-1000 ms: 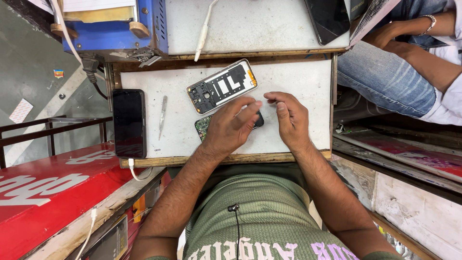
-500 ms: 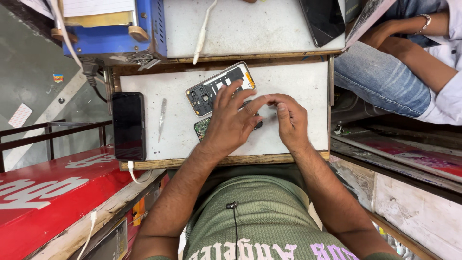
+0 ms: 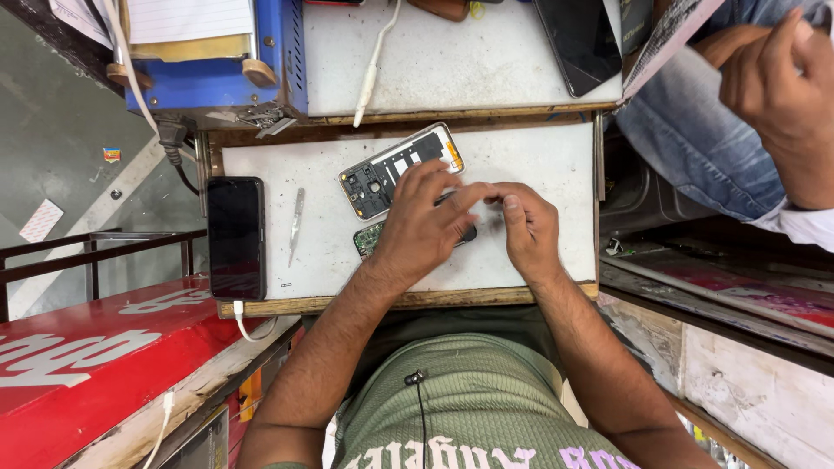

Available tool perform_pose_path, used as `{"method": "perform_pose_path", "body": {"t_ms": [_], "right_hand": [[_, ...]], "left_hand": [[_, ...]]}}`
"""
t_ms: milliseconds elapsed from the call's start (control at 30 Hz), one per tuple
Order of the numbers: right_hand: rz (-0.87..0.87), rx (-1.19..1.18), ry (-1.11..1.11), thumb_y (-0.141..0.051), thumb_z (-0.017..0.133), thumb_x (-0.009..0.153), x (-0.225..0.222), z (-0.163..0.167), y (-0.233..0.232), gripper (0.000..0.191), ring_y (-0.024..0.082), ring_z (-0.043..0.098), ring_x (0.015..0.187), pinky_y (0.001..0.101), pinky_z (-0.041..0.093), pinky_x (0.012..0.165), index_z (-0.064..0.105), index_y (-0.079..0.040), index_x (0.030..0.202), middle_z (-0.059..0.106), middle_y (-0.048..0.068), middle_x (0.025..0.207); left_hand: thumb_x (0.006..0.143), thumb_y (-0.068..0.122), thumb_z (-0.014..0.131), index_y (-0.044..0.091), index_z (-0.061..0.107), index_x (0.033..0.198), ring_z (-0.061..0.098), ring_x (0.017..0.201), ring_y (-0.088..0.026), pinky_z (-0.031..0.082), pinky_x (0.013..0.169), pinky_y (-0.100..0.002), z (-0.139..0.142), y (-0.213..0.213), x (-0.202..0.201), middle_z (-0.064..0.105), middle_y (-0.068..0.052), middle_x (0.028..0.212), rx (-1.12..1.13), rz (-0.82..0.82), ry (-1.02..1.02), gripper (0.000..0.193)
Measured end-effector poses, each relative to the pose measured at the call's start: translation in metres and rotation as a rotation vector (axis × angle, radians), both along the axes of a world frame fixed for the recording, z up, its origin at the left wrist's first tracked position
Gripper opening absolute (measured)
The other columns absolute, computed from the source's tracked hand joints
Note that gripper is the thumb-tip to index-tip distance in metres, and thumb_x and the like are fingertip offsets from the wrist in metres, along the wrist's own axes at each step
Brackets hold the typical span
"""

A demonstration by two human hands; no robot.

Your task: The person repairs a disassembled smartphone at a workbench. They use a red-handled screwdriver to unscrew components from the phone body, pry and lift the battery out of the chassis, then handle the exposed motherboard and press components on the board with their fingers.

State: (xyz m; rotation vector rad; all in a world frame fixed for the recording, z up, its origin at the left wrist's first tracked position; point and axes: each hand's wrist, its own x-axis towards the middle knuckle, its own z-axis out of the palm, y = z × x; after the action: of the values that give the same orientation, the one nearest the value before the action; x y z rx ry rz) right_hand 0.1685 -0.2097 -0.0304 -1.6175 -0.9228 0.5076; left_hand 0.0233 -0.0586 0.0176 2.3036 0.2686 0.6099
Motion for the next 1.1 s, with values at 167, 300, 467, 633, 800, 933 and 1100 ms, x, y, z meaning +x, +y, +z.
{"method": "perform_pose_path", "body": {"t_ms": [167,300,467,633,800,933,1100], "right_hand": [[0.013,0.004,0.011,-0.027,0.046,0.115,0.0004,0.0009,0.0000,0.038,0.019,0.071,0.104,0.0305,0.059,0.091,0.070,0.002,0.116,0.074,0.013,0.114],[0.011,0.000,-0.035,-0.024,0.048,0.115,0.0010,0.0008,0.0015,0.035,0.020,0.070,0.103,0.0308,0.058,0.091,0.070,0.003,0.115,0.074,0.014,0.113],[0.007,-0.007,0.007,-0.023,0.049,0.113,0.0003,0.0007,0.0023,0.033,0.018,0.070,0.099,0.0299,0.057,0.088,0.070,0.002,0.116,0.074,0.012,0.107],[-0.003,-0.029,-0.028,-0.020,0.050,0.113,0.0004,0.0002,0.0015,0.030,0.017,0.070,0.097,0.0283,0.056,0.085,0.070,0.001,0.115,0.075,0.011,0.105],[0.026,-0.006,-0.030,-0.017,0.052,0.112,0.0007,-0.0003,0.0042,0.026,0.018,0.070,0.097,0.0287,0.057,0.086,0.071,0.002,0.116,0.074,0.011,0.105],[-0.005,-0.043,-0.026,-0.016,0.054,0.111,0.0005,0.0007,0.0058,0.024,0.017,0.071,0.095,0.0286,0.057,0.084,0.071,0.001,0.115,0.075,0.011,0.104],[-0.002,-0.055,-0.054,-0.015,0.054,0.111,0.0008,0.0025,0.0056,0.024,0.016,0.072,0.094,0.0277,0.058,0.084,0.072,0.000,0.115,0.075,0.010,0.103]], "left_hand": [[0.092,0.000,0.068,0.021,0.055,0.148,0.055,0.135,-0.034,0.042,0.117,-0.052,-0.0015,0.0001,-0.0019,0.069,-0.010,0.128,-0.031,-0.156,-0.046,0.062],[0.100,0.007,0.070,0.027,0.059,0.142,0.060,0.121,-0.027,0.049,0.112,-0.047,-0.0052,-0.0036,0.0014,0.065,-0.008,0.113,-0.113,-0.074,0.030,0.047],[0.088,0.019,0.075,0.022,0.059,0.134,0.056,0.124,-0.038,0.043,0.109,-0.054,-0.0021,-0.0061,0.0026,0.063,-0.016,0.118,0.128,0.036,-0.096,0.049],[0.098,0.008,0.067,0.023,0.058,0.142,0.063,0.119,-0.034,0.051,0.106,-0.049,-0.0009,-0.0027,-0.0016,0.068,-0.008,0.120,-0.092,-0.029,-0.020,0.048],[0.102,0.011,0.069,0.026,0.058,0.141,0.066,0.111,-0.025,0.056,0.103,-0.045,-0.0031,0.0010,-0.0017,0.065,-0.006,0.110,-0.117,0.013,0.058,0.044],[0.093,0.014,0.070,0.024,0.056,0.140,0.064,0.121,-0.031,0.053,0.105,-0.048,-0.0025,-0.0003,-0.0025,0.066,-0.008,0.118,-0.009,0.009,-0.049,0.050],[0.097,0.007,0.068,0.024,0.057,0.143,0.067,0.117,-0.029,0.057,0.099,-0.040,-0.0013,0.0012,-0.0038,0.068,-0.009,0.122,-0.164,-0.048,-0.017,0.049]]}}
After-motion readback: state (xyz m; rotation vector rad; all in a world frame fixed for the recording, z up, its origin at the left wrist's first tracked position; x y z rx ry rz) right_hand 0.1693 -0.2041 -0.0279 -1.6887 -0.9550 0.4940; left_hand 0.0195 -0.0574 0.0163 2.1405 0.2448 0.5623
